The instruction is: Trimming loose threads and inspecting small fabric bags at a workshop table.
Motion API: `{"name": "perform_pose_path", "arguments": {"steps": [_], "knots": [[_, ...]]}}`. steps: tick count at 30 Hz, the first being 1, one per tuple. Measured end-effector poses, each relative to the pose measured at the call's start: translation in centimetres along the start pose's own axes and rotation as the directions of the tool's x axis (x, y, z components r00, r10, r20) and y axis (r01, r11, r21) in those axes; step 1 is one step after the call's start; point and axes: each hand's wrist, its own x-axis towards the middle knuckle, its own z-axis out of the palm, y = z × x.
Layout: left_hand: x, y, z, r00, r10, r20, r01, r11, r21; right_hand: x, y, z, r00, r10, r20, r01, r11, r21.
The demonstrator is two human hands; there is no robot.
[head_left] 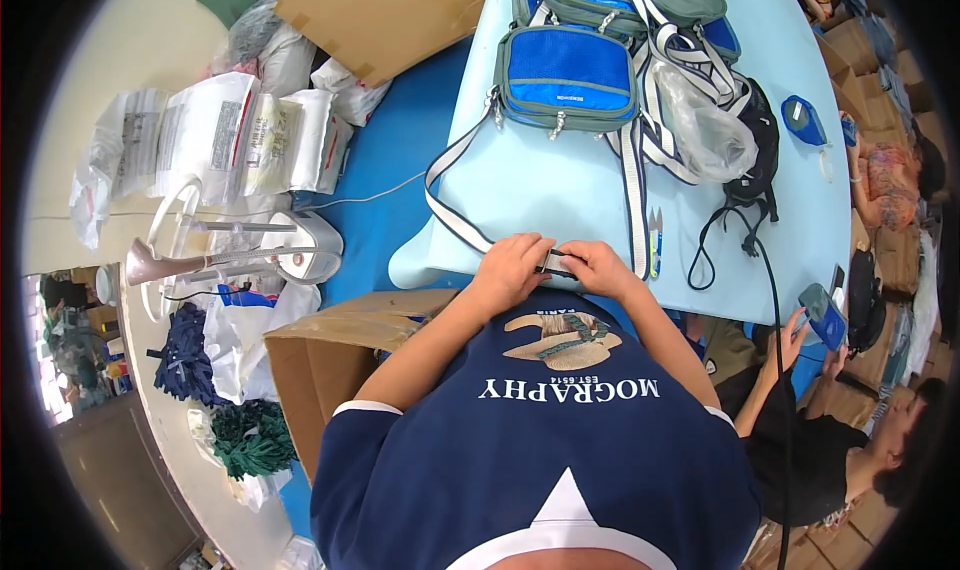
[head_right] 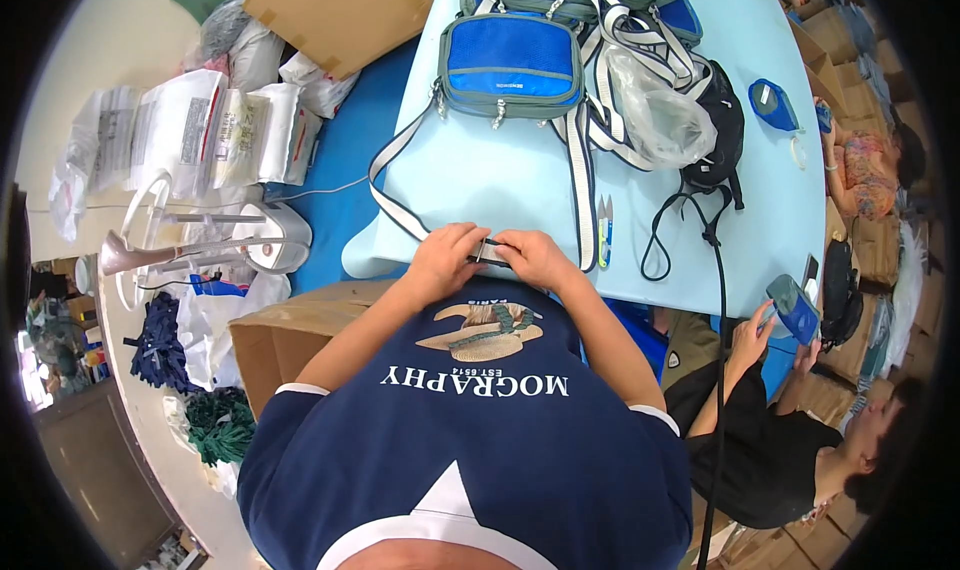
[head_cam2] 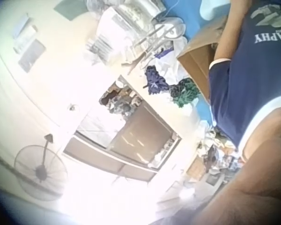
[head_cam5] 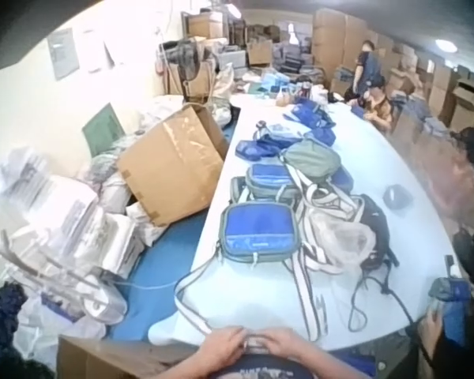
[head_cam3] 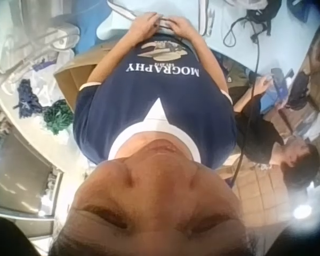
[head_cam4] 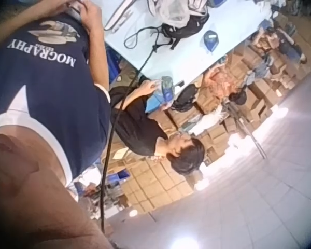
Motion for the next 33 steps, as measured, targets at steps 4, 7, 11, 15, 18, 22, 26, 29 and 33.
{"name": "perform_pose_path", "arguments": {"steps": [4, 7, 11, 15, 18, 22, 26, 29, 33], "knots": [[0.6, 0.1, -1.1, 0.996, -0.055, 0.072, 0.063, 0.991, -0.118, -0.3, -1.0, -0.1, 0.993, -0.033, -0.109, 0.039, 0.998, 0.052], [0.5, 1.2, -1.1, 0.998, -0.052, 0.037, 0.055, 0.994, -0.093, -1.1, -1.7, -0.5, 0.97, -0.107, -0.217, 0.091, 0.992, -0.083], [0.4, 2.2, -1.1, 0.979, -0.204, -0.005, 0.196, 0.945, -0.262, -1.0, -2.6, -0.9, 0.902, -0.281, -0.328, 0.232, 0.956, -0.18], [-0.1, 1.9, -0.9, 0.972, -0.234, -0.007, 0.221, 0.929, -0.296, -0.8, -2.9, -0.9, 0.883, -0.322, -0.342, 0.3, 0.947, -0.119], [0.1, 1.9, -0.9, 0.979, -0.18, -0.101, 0.15, 0.956, -0.252, -0.4, -3.4, -1.1, 0.929, -0.196, -0.314, 0.219, 0.975, 0.039], [0.3, 2.1, -1.0, 0.989, -0.116, -0.088, 0.094, 0.972, -0.215, 0.3, -4.1, -0.8, 0.977, -0.097, -0.189, 0.108, 0.993, 0.047], [0.0, 2.2, -1.1, 0.994, -0.083, -0.07, 0.071, 0.984, -0.162, 0.3, -4.3, -1.5, 0.997, 0.019, -0.075, -0.011, 0.995, 0.102], [0.1, 2.3, -0.9, 0.995, -0.077, -0.064, 0.068, 0.99, -0.126, 0.3, -4.5, -1.1, 0.964, -0.193, -0.18, 0.156, 0.967, -0.2], [0.2, 2.6, -0.8, 0.99, -0.085, -0.114, 0.078, 0.995, -0.065, 0.5, -3.9, -0.1, 0.908, -0.346, -0.238, 0.223, 0.878, -0.424]]}}
